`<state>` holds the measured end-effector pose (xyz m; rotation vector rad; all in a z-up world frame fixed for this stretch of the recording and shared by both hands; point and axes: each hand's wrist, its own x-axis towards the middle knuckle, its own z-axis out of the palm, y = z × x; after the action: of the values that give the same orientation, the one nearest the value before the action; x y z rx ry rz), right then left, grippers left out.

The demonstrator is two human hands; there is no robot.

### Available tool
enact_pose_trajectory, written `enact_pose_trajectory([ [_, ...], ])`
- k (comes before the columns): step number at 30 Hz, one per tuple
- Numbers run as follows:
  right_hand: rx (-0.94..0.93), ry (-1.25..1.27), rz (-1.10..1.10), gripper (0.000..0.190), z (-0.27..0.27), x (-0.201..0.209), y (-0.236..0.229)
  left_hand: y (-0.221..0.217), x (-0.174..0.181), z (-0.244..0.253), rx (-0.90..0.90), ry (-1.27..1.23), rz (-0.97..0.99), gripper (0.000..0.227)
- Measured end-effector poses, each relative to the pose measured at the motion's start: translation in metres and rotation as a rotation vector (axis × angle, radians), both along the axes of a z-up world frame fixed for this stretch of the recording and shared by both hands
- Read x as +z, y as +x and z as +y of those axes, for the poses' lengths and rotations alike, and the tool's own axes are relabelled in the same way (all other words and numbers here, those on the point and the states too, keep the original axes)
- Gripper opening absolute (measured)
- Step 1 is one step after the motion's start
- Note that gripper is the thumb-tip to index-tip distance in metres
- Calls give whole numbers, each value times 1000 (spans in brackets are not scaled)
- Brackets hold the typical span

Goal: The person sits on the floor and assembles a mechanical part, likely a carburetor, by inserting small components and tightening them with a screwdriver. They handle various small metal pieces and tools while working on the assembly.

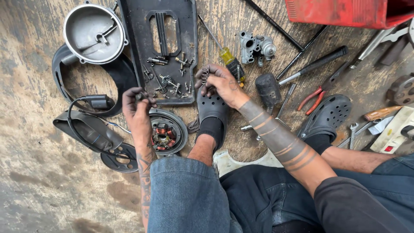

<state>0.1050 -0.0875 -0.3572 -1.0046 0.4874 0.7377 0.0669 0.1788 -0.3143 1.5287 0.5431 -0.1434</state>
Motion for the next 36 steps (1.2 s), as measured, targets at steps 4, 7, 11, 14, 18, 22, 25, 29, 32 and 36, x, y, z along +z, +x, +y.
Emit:
enact_pose_trajectory([
  [4, 51, -70, -122, 23, 28, -27, -12, -15, -31, 12, -144, 226, 65, 26],
  [7, 284, -413, -407, 11, 57, -39, -8, 5, -18, -4, -217, 500, 139, 25],
  [11, 628, -813, -738, 17, 80, -19, 7, 18, -18, -12, -433, 705, 132, 34],
  [14, 759, -900, -824, 15, 84, 1, 18, 19, -30, -13, -496, 755, 105, 33],
  [18, 644, -838, -740, 14, 87, 3, 20, 18, -37, -15, -495, 794, 112, 24],
  [22, 526, -804, -740, 18, 89, -40, 6, 18, -28, -17, -426, 677, 101, 21],
  [25, 456, -705, -608, 15, 81, -31, 12, 14, -32, -15, -377, 558, 65, 21],
  [29, 229, -392, -437, 27, 72, -35, 15, 7, -35, -10, -226, 231, 120, 20],
  [32, 213, -313, -448, 32, 66, -40, 13, 11, -26, -12, -223, 181, 120, 27],
  [36, 187, -169, -444, 35, 58, -35, 14, 16, -10, -12, -386, 256, 39, 42],
])
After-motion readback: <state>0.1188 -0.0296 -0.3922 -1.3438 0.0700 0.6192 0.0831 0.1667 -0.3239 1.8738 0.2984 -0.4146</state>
